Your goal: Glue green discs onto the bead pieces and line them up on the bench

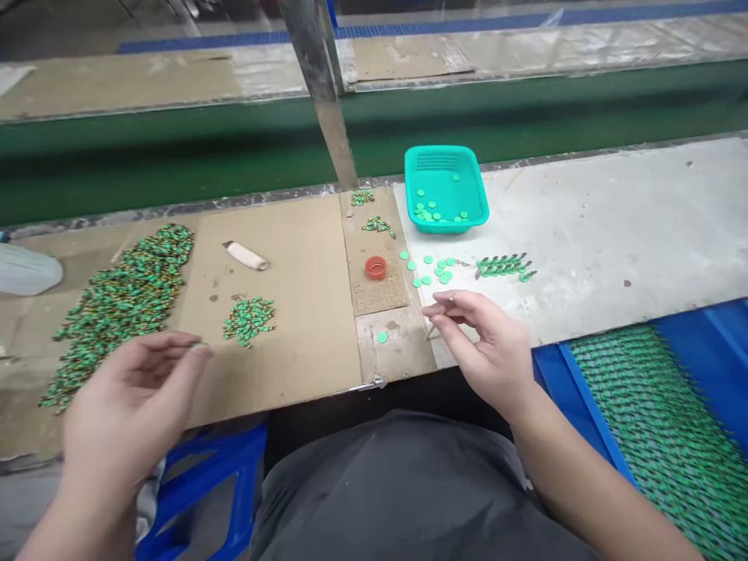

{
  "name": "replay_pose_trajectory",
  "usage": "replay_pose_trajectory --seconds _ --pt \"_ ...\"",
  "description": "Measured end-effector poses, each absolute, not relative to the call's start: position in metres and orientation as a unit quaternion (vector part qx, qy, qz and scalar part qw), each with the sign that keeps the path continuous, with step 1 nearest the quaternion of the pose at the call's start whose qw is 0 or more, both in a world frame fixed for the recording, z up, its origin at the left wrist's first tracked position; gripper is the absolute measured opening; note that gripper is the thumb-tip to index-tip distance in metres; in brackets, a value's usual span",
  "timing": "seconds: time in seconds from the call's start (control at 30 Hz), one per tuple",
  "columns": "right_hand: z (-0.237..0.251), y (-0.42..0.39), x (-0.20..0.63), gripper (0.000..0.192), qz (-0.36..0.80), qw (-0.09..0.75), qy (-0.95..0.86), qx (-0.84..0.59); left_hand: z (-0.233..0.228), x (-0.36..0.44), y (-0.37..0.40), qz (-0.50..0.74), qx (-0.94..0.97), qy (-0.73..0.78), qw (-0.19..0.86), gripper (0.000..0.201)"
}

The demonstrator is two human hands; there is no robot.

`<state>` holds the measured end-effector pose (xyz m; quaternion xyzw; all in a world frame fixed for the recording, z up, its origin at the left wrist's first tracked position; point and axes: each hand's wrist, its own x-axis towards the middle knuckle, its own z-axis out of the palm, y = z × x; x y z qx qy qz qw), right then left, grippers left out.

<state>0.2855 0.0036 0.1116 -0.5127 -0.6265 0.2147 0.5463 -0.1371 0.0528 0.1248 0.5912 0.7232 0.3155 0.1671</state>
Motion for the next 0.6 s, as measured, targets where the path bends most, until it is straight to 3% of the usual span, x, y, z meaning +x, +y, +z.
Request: replay_pose_trajectory --seconds 0.17,0.33,0.6 --pt "0.114 0.008 0.290 0.008 0.178 0.502 -0.673 -0.513 0.123 -0.050 0.049 0.311 0.590 0.660 0.344 0.046" --pt "0.114 0.001 0.296 0.013 0.179 0.451 -0.703 -0.520 0.114 0.001 0.060 0.314 0.588 0.615 0.420 0.045" --pt "0.113 -0.005 0.303 0.012 0.197 0.452 -0.693 -0.527 0.114 0.016 0.077 0.303 0.572 0.531 0.546 0.042"
